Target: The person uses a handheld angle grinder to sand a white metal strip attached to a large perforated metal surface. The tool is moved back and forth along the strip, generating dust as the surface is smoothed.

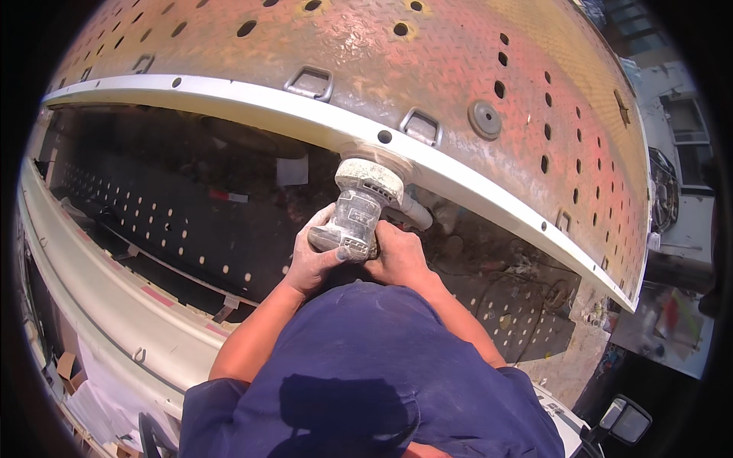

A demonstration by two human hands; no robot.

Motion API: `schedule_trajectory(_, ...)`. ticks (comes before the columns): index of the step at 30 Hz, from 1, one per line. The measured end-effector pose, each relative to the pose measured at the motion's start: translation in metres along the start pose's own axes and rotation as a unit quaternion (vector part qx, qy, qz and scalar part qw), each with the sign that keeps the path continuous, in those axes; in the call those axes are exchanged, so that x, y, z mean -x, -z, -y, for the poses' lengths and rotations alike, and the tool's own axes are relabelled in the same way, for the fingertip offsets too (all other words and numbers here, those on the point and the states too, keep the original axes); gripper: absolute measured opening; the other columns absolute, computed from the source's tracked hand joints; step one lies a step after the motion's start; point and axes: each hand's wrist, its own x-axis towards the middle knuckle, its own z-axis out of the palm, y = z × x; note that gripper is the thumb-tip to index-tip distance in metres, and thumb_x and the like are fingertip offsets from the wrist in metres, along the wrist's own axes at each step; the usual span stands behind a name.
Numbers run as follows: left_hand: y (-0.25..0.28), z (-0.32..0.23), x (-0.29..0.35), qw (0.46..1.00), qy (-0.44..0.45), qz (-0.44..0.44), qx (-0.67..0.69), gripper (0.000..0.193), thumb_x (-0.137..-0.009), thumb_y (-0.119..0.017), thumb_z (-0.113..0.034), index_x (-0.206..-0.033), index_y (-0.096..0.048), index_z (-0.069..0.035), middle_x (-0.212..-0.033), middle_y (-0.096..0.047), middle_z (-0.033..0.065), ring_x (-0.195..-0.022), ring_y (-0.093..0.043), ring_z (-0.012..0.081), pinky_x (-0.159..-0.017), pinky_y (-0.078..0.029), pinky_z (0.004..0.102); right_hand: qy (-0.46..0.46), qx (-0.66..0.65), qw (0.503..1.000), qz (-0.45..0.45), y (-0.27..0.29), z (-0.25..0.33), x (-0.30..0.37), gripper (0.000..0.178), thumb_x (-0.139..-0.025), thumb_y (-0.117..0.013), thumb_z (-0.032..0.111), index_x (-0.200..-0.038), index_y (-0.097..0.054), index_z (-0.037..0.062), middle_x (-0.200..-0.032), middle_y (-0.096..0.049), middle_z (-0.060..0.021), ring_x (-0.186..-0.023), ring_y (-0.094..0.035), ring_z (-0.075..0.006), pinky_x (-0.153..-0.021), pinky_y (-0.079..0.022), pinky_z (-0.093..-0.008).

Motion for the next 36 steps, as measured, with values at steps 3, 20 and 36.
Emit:
schedule_trajectory(3, -0.017, 0.013, -0.003, 0.997, 0.001, 0.019, -0.071, 0.116, -0.079, -0.106, -0.033, -0.168, -0.046, 0.009, -0.153, -0.067, 0.0144, -0.139, -0.066, 0.0202, -0.121, -0.052, 0.0384, -0.017, -0.007, 0.999, -0.028, 0.006, -0.022, 0.023, 0.04, -0.082, -0.087, 0.016, -0.111, -0.063, 0.0025, -0.098, -0.075, -0.024, -0.089, -0.076, -0.0493, -0.078, -0.061, -0.0569)
schedule_trajectory(20, -0.037, -0.016, 0.004, 0.995, -0.006, 0.01, -0.094, 0.114, -0.081, -0.105, -0.023, -0.169, -0.041, 0.011, -0.154, -0.067, 0.0177, -0.139, -0.065, 0.0208, -0.12, -0.054, 0.0394, 0.016, -0.063, 0.997, -0.035, 0.008, -0.017, 0.017, 0.036, -0.08, -0.085, 0.01, -0.108, -0.064, 0.0003, -0.097, -0.075, -0.0256, -0.091, -0.077, -0.0499, -0.079, -0.062, -0.0561)
schedule_trajectory(36, 0.01, -0.102, 0.011, 0.993, -0.069, -0.061, -0.077, 0.105, -0.082, -0.103, -0.043, -0.159, -0.055, 0.011, -0.136, -0.075, 0.0158, -0.119, -0.077, 0.0211, -0.107, -0.063, 0.0385, 0.045, -0.096, 0.994, 0.035, 0.002, 0.074, -0.061, 0.049, -0.088, -0.091, 0.031, -0.115, -0.066, -0.0019, -0.105, -0.079, -0.0289, -0.1, -0.078, -0.0504, -0.087, -0.063, -0.0563)
